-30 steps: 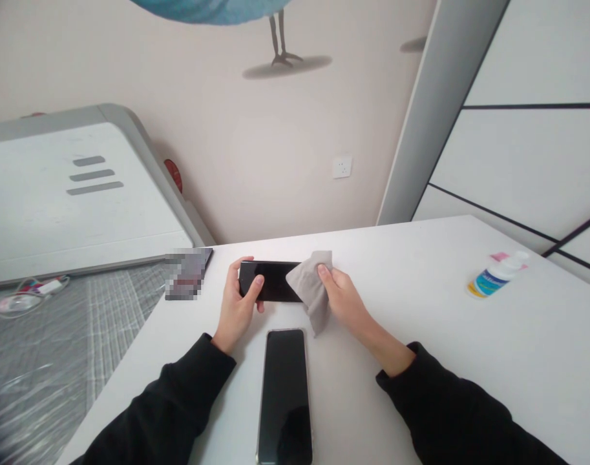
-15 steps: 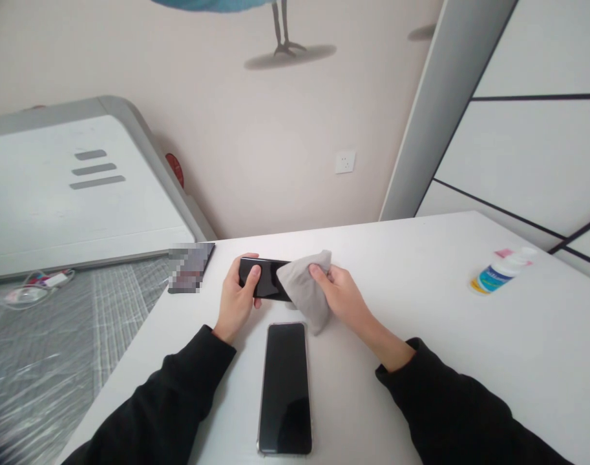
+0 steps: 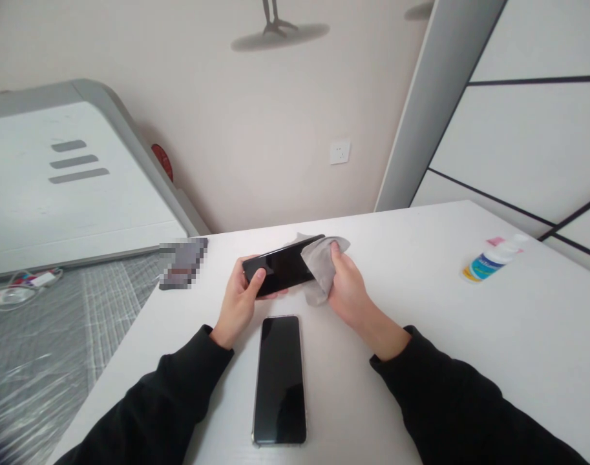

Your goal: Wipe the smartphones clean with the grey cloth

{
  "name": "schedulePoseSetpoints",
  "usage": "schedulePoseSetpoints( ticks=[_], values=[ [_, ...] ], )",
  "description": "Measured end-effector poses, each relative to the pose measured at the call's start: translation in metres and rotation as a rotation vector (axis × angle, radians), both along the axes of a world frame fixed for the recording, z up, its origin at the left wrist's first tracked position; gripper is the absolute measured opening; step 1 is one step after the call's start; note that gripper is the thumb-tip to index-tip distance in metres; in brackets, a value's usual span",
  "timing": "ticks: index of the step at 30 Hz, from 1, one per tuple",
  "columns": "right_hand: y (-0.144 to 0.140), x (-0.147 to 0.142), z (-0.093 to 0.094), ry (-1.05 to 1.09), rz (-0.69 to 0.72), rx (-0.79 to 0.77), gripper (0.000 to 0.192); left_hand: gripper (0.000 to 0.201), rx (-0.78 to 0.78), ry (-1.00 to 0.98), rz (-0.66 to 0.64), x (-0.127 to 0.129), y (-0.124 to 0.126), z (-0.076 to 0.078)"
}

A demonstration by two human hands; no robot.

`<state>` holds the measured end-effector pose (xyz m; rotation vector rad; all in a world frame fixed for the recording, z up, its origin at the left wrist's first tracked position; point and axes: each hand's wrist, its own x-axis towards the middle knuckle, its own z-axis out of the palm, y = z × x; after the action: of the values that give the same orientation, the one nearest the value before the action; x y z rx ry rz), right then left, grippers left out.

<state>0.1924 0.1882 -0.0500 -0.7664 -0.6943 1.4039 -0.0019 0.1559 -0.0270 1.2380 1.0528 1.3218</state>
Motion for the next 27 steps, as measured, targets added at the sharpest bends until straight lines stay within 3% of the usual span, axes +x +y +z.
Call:
schedulePoseSetpoints(
  ticks=[5,10,14,17,22,27],
  values=[
    [-0.009,-0.009,0.005,0.018,0.103,-0.016,0.041,0.057,0.064,0.003,0.192,0.001,-0.002,-0.003],
    [-0.013,-0.011,0.006,-0.056,0.144,0.029,0.038,0.041,0.217,0.220,0.340,0.001,-0.001,-0.002],
    [-0.016,-0.012,0.010,-0.084,0.119,0.046,0.045,0.029,0.162,0.324,0.247,0.003,-0.004,0.002],
    [-0.024,-0.017,0.013,-0.222,0.065,0.101,0.053,0.026,0.112,0.388,0.145,0.004,-0.009,0.006],
    [-0.037,-0.024,0.013,-0.488,0.206,0.176,0.058,0.029,0.145,0.512,0.101,0.004,-0.014,0.017],
    [-0.026,-0.013,0.024,-0.196,0.150,0.100,0.046,0.027,0.205,0.597,0.085,0.003,-0.016,0.019]
  ],
)
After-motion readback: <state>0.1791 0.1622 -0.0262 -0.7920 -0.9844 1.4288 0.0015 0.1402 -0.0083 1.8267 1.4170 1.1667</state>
